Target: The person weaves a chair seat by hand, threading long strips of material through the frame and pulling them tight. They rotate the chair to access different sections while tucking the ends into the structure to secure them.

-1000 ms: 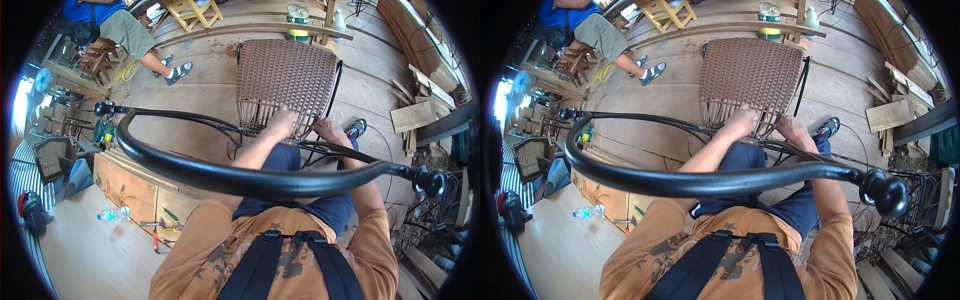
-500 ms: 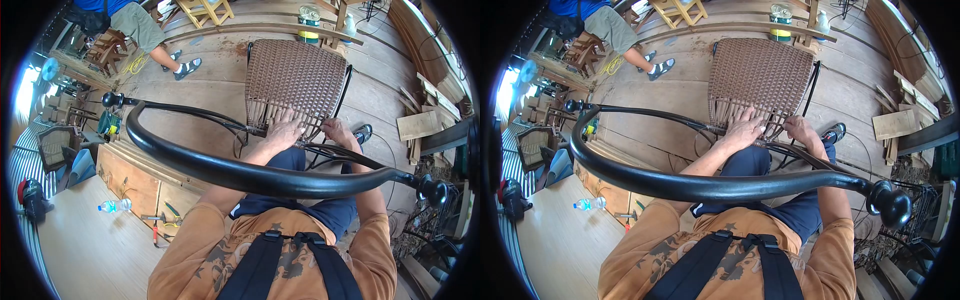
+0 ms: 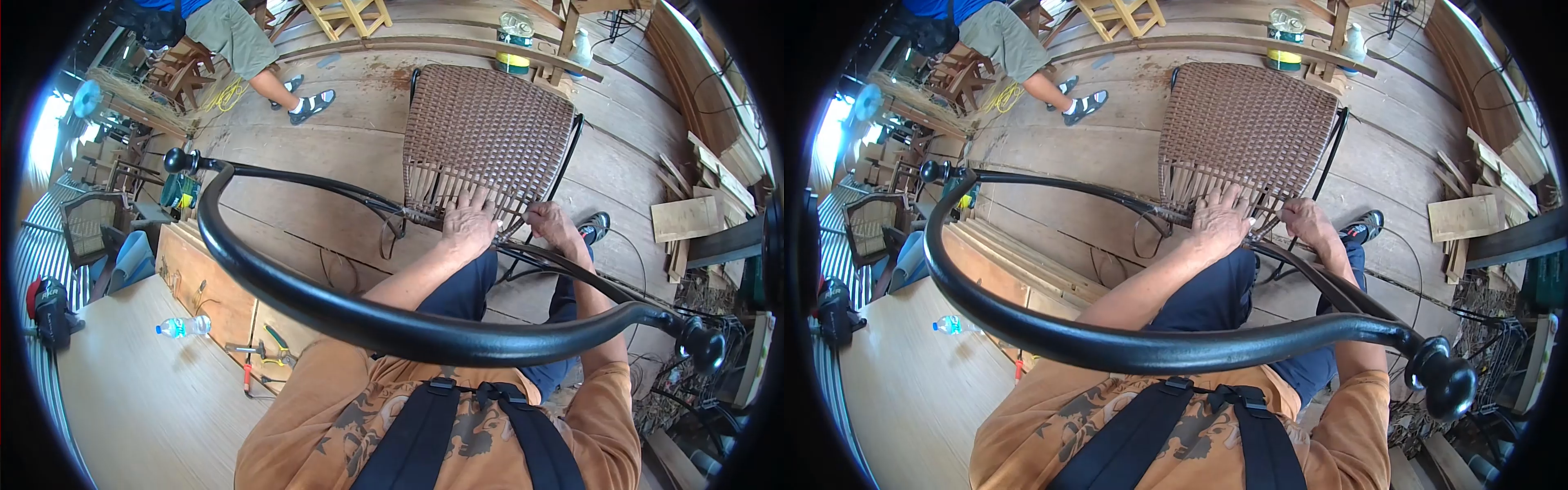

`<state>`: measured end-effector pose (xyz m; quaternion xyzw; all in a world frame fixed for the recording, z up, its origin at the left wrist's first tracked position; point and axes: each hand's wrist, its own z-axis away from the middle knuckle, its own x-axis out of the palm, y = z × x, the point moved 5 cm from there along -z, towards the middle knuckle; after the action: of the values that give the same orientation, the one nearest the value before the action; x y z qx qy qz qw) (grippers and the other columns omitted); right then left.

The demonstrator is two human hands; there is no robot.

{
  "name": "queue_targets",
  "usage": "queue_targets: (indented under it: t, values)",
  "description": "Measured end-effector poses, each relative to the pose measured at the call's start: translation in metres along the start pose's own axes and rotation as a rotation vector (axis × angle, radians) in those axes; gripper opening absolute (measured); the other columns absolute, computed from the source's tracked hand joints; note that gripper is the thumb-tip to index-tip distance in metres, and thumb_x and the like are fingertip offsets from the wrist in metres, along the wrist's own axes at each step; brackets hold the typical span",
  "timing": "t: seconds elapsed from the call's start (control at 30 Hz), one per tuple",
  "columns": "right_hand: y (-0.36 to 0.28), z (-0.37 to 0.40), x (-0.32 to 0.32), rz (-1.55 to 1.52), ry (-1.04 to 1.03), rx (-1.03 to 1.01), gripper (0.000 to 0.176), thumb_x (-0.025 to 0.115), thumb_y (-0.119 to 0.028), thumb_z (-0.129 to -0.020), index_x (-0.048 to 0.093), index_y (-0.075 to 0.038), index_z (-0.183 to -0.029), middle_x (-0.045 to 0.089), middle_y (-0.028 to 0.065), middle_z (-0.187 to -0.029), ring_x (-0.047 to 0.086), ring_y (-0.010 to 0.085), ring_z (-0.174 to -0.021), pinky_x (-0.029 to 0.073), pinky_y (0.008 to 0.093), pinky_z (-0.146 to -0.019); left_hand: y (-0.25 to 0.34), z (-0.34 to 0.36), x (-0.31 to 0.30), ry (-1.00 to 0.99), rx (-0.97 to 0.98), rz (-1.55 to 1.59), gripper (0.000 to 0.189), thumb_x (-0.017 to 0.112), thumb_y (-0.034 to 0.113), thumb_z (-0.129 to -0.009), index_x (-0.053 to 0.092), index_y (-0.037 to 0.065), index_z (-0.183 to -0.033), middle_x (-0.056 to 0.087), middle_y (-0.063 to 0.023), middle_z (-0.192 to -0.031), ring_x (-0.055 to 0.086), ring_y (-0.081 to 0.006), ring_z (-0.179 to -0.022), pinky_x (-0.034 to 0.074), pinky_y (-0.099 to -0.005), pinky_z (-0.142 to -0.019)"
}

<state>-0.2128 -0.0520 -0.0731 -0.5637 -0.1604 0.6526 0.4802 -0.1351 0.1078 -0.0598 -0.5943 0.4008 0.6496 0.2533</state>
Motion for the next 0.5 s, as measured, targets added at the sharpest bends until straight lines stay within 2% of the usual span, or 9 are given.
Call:
queue_targets:
  t: [0.07,0.1,0.2,0.23,0.33,0.37,0.4,0.47,0.5]
  values:
    - [0.003,-0.010,0.006,0.092,0.005,-0.028,0.026,0.057,-0.022,-0.082,0.058,0.000,-0.069,0.051,0.0045,-0.052,0.049,0.0128,-0.051,0.039,0.0316,-0.050,0.002,-0.001,-0.006,-0.040,0.021,-0.029,0.043,0.056,0.030,-0.082,0.052,0.008,-0.120,0.034,-0.0125,-0.136,0.034,-0.0319,-0.120,0.036,-0.0486,-0.091]
    - [0.006,-0.010,0.004,0.052,-0.007,-0.029,0.026,0.057,-0.022,-0.082,0.059,0.001,-0.070,0.052,0.0055,-0.053,0.050,0.0139,-0.051,0.040,0.0322,-0.051,0.001,-0.001,-0.009,0.104,0.077,-0.029,0.039,0.056,0.025,-0.081,0.055,0.007,-0.116,0.041,-0.0124,-0.129,0.039,-0.0314,-0.116,0.038,-0.0462,-0.089]
    - [0.022,-0.012,0.009,-0.031,0.009,-0.058,0.026,0.057,-0.023,-0.083,0.060,0.001,-0.075,0.055,0.0075,-0.055,0.053,0.0162,-0.052,0.043,0.0323,-0.054,-0.018,-0.021,-0.002,-0.082,-0.026,0.076,0.033,0.055,0.018,-0.080,0.057,0.004,-0.110,0.048,-0.0114,-0.116,0.045,-0.0302,-0.109,0.040,-0.0427,-0.087]
    - [0.018,-0.006,0.004,0.043,0.036,-0.027,0.026,0.057,-0.024,-0.083,0.061,0.001,-0.076,0.055,0.0083,-0.056,0.054,0.0166,-0.053,0.043,0.0323,-0.054,-0.017,-0.024,0.001,-0.044,-0.046,0.032,0.026,0.054,0.014,-0.078,0.060,0.005,-0.102,0.051,-0.0106,-0.107,0.049,-0.0293,-0.102,0.043,-0.0407,-0.083]
    - [0.005,0.002,-0.006,0.200,0.050,0.038,0.026,0.058,-0.025,-0.083,0.062,0.001,-0.081,0.057,0.0102,-0.057,0.057,0.0179,-0.054,0.044,0.0327,-0.054,-0.015,-0.038,0.005,-0.169,-0.087,-0.079,0.024,0.051,0.013,-0.080,0.062,0.007,-0.100,0.050,-0.0116,-0.110,0.049,-0.0296,-0.103,0.044,-0.0420,-0.082]
    - [0.004,-0.001,-0.006,0.208,0.013,0.050,0.026,0.058,-0.025,-0.083,0.063,0.001,-0.082,0.057,0.0108,-0.057,0.057,0.0183,-0.055,0.044,0.0329,-0.054,-0.017,-0.041,0.007,-0.152,-0.093,-0.054,0.019,0.049,0.013,-0.080,0.063,0.006,-0.092,0.052,-0.0146,-0.105,0.052,-0.0308,-0.100,0.044,-0.0423,-0.082]
    - [0.006,-0.001,-0.005,0.210,-0.027,0.068,0.026,0.059,-0.025,-0.083,0.063,0.001,-0.083,0.058,0.0113,-0.057,0.058,0.0187,-0.055,0.044,0.0331,-0.054,-0.024,-0.043,0.007,-0.181,-0.096,0.027,0.020,0.051,0.011,-0.079,0.064,0.006,-0.093,0.052,-0.0150,-0.107,0.052,-0.0313,-0.101,0.044,-0.0417,-0.083]
    - [0.007,-0.010,0.001,0.178,-0.030,-0.028,0.023,0.058,-0.021,-0.084,0.063,0.000,-0.081,0.057,0.0108,-0.058,0.058,0.0204,-0.055,0.044,0.0328,-0.055,-0.039,-0.045,-0.001,-0.245,-0.097,0.192,0.021,0.055,0.008,-0.076,0.066,0.006,-0.094,0.052,-0.0158,-0.111,0.053,-0.0321,-0.103,0.045,-0.0405,-0.084]
    - [0.011,-0.010,0.002,0.132,-0.027,-0.050,0.021,0.058,-0.020,-0.084,0.064,0.000,-0.081,0.058,0.0110,-0.058,0.059,0.0212,-0.056,0.045,0.0327,-0.055,-0.044,-0.039,-0.005,-0.187,-0.139,0.204,0.020,0.056,0.009,-0.076,0.066,0.006,-0.092,0.053,-0.0160,-0.108,0.054,-0.0321,-0.101,0.046,-0.0407,-0.083]
